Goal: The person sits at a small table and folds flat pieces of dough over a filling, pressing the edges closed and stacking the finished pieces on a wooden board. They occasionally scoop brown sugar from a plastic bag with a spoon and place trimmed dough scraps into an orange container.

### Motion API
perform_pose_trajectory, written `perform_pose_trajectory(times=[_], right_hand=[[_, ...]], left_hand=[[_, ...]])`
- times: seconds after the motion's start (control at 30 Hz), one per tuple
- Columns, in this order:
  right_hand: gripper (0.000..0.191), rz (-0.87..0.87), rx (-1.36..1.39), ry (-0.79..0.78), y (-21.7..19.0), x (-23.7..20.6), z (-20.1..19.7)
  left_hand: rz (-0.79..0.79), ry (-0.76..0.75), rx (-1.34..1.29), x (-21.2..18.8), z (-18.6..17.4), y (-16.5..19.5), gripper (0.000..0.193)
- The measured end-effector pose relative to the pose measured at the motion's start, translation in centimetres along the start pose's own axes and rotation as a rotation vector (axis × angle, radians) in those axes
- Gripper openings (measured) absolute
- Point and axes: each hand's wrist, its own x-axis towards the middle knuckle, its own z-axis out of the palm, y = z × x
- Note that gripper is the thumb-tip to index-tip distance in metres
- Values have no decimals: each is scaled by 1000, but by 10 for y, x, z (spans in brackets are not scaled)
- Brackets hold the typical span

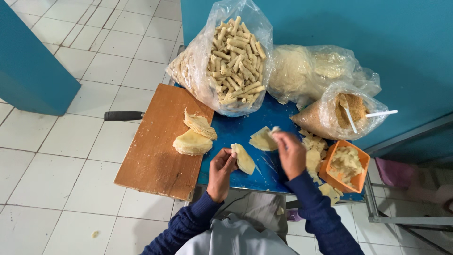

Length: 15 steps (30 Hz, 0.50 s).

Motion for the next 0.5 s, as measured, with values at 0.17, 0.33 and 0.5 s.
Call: perform_pose_trajectory(times=[0.17,0.33,0.5], right_hand=[[13,-201,-116,-75,-26,-18,6],[12,-208,-132,-91,-39,-21,3],[20,-43,139,-142,-62,-20,-14]], left_hand=[[-11,16,-43,2,0,-2,12],[0,0,-59,2,-1,-7,12],[-8,-24,-78,3,3,-12,10]])
